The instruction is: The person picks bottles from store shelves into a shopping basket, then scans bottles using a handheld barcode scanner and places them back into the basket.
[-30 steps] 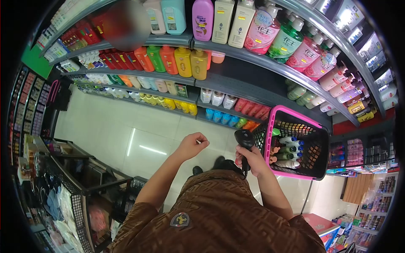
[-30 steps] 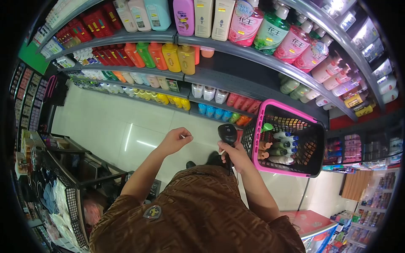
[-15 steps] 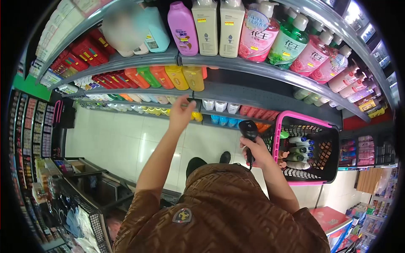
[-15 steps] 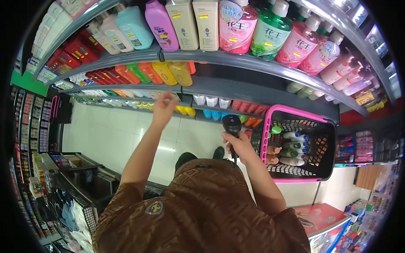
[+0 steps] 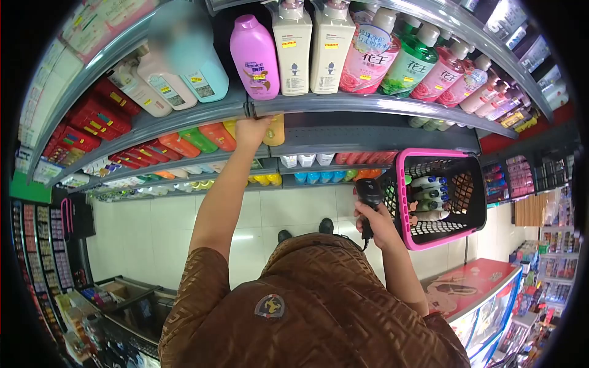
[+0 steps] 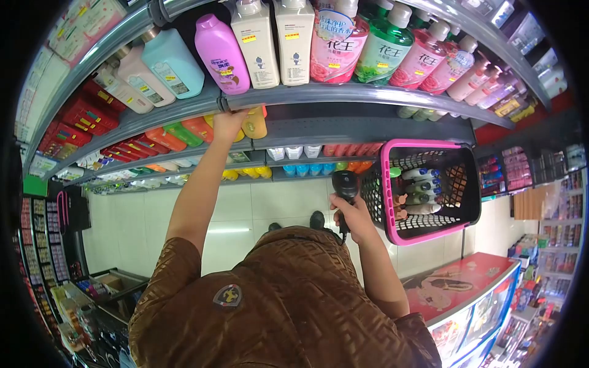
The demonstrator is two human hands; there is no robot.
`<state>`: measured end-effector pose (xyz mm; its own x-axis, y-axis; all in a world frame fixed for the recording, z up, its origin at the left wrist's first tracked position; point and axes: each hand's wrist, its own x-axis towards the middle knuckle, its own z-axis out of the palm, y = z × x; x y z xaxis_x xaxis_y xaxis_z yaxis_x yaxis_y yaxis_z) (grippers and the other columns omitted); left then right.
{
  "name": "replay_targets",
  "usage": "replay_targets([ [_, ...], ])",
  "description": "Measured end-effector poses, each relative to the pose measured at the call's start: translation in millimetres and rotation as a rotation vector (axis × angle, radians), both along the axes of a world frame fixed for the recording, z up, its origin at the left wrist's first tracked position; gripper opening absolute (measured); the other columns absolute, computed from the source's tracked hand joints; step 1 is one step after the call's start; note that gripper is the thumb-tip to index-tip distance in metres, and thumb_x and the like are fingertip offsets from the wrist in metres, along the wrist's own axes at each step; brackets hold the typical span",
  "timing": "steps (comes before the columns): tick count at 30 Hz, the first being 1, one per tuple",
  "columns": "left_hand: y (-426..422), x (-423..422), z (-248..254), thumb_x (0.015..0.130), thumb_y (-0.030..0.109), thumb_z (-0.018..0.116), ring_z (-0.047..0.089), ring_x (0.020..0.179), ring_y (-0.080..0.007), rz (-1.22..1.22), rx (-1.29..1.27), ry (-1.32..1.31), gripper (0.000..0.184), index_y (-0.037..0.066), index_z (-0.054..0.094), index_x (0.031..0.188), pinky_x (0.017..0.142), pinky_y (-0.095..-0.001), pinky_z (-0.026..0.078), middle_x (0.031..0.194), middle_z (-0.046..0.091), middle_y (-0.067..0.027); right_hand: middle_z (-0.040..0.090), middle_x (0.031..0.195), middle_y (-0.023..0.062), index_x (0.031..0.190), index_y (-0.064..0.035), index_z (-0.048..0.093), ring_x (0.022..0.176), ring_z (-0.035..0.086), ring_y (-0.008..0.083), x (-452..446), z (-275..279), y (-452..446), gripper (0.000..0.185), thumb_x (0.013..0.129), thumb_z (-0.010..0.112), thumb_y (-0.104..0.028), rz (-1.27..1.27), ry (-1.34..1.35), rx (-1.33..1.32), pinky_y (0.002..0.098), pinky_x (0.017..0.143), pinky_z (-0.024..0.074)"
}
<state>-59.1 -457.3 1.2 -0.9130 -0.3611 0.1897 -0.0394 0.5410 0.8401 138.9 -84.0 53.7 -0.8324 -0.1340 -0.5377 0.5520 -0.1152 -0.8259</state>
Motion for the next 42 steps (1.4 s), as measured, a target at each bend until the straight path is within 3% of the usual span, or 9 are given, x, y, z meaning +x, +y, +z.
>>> replay_targets([
  [2, 4, 0, 27, 0.081, 0.038, 0.084, 0.073, 0.102, -0.0231, 0.009, -0.315, -0.436, 0.051, 0.0, 0.072, 0.113, 0.09, -0.0331, 0.054, 0.111, 0.077, -0.0102, 0.062, 0.085, 0.0051, 0.107, -0.0041, 0.061, 0.058, 0.057, 0.0118, 7, -3, 0, 0.027, 0.092, 0.073, -0.023, -0.034, 0.004, -0.013, 0.0272, 0.051, 0.0462],
  [9, -9, -28, -56, 0.078, 0.057, 0.079, 0.073, 0.094, -0.0269, 0.07, -0.052, -0.051, 0.058, 0.003, 0.076, 0.098, 0.083, -0.0351, 0.055, 0.096, 0.077, -0.0128, 0.062, 0.086, 0.0041, 0.105, -0.005, 0.062, 0.059, 0.058, 0.0117, 29, -8, -3, 0.024, 0.092, 0.072, -0.023, -0.083, -0.059, 0.015, 0.0277, 0.053, 0.0471],
  [11, 2, -14, -44, 0.072, 0.046, 0.087, 0.071, 0.09, -0.0281, -0.032, 0.234, 0.012, 0.055, 0.002, 0.075, 0.103, 0.083, -0.0352, 0.054, 0.086, 0.074, -0.0115, 0.062, 0.086, 0.0039, 0.104, -0.0052, 0.062, 0.059, 0.058, 0.0117, 29, -10, -1, 0.024, 0.092, 0.072, -0.023, -0.089, -0.062, 0.016, 0.0278, 0.053, 0.0473],
  [23, 73, 101, 19, 0.074, 0.011, 0.088, 0.065, 0.075, -0.0155, -0.171, 0.006, 0.196, 0.039, -0.001, 0.071, 0.107, 0.064, -0.0259, 0.054, 0.107, 0.056, -0.0075, 0.061, 0.086, 0.0042, 0.107, -0.0053, 0.06, 0.059, 0.057, 0.0117, -6, -19, 29, 0.027, 0.092, 0.072, -0.024, 0.048, -0.058, 0.029, 0.028, 0.053, 0.0472],
  [29, 112, 166, 94, 0.081, 0.005, 0.081, 0.063, 0.074, -0.0091, -0.136, 0.663, 0.33, 0.033, -0.003, 0.069, 0.111, 0.06, -0.0214, 0.051, 0.111, 0.059, -0.0033, 0.067, 0.102, 0.012, 0.117, -0.0045, 0.057, 0.075, 0.066, 0.0191, -35, -21, 38, 0.038, 0.096, 0.071, -0.034, 0.098, -0.096, -0.004, 0.0314, 0.054, 0.0511],
  [32, 123, 195, 119, 0.087, 0.008, 0.075, 0.063, 0.077, -0.0091, -0.065, 0.916, 0.131, 0.03, -0.002, 0.067, 0.114, 0.058, -0.0225, 0.049, 0.107, 0.065, -0.0029, 0.064, 0.13, 0.0172, 0.143, -0.0067, 0.049, 0.107, 0.07, 0.0306, -54, -10, 39, 0.059, 0.1, 0.062, -0.045, 0.162, -0.234, -0.435, 0.0345, 0.064, 0.0564],
  [35, 152, 219, 125, 0.088, 0.014, 0.073, 0.063, 0.077, -0.0088, -0.057, 1.156, 0.187, 0.032, 0.0, 0.067, 0.115, 0.055, -0.023, 0.047, 0.101, 0.069, -0.0022, 0.062, 0.132, 0.0114, 0.145, -0.011, 0.05, 0.105, 0.069, 0.0286, -59, -9, 46, 0.06, 0.102, 0.055, -0.052, 0.157, -0.395, -0.8, 0.0397, 0.068, 0.0573],
  [40, 158, 237, 124, 0.083, 0.032, 0.076, 0.056, 0.111, -0.019, -0.282, 1.046, 0.321, 0.048, -0.001, 0.062, 0.114, 0.1, -0.0362, 0.047, 0.115, 0.051, -0.0052, 0.058, 0.136, 0.0124, 0.149, -0.0082, 0.043, 0.104, 0.069, 0.0268, -42, 10, 68, 0.063, 0.099, 0.061, -0.043, 0.369, -0.168, -0.913, 0.0397, 0.069, 0.059],
  [42, 155, 242, 123, 0.085, 0.034, 0.074, 0.056, 0.111, -0.0191, -0.286, 1.081, 0.345, 0.049, -0.001, 0.061, 0.117, 0.099, -0.0364, 0.047, 0.116, 0.051, -0.0051, 0.06, 0.13, 0.0159, 0.146, -0.0035, 0.045, 0.102, 0.068, 0.0269, -24, 32, 71, 0.064, 0.092, 0.072, -0.022, 0.283, 0.054, -0.726, 0.0402, 0.071, 0.0608],
])
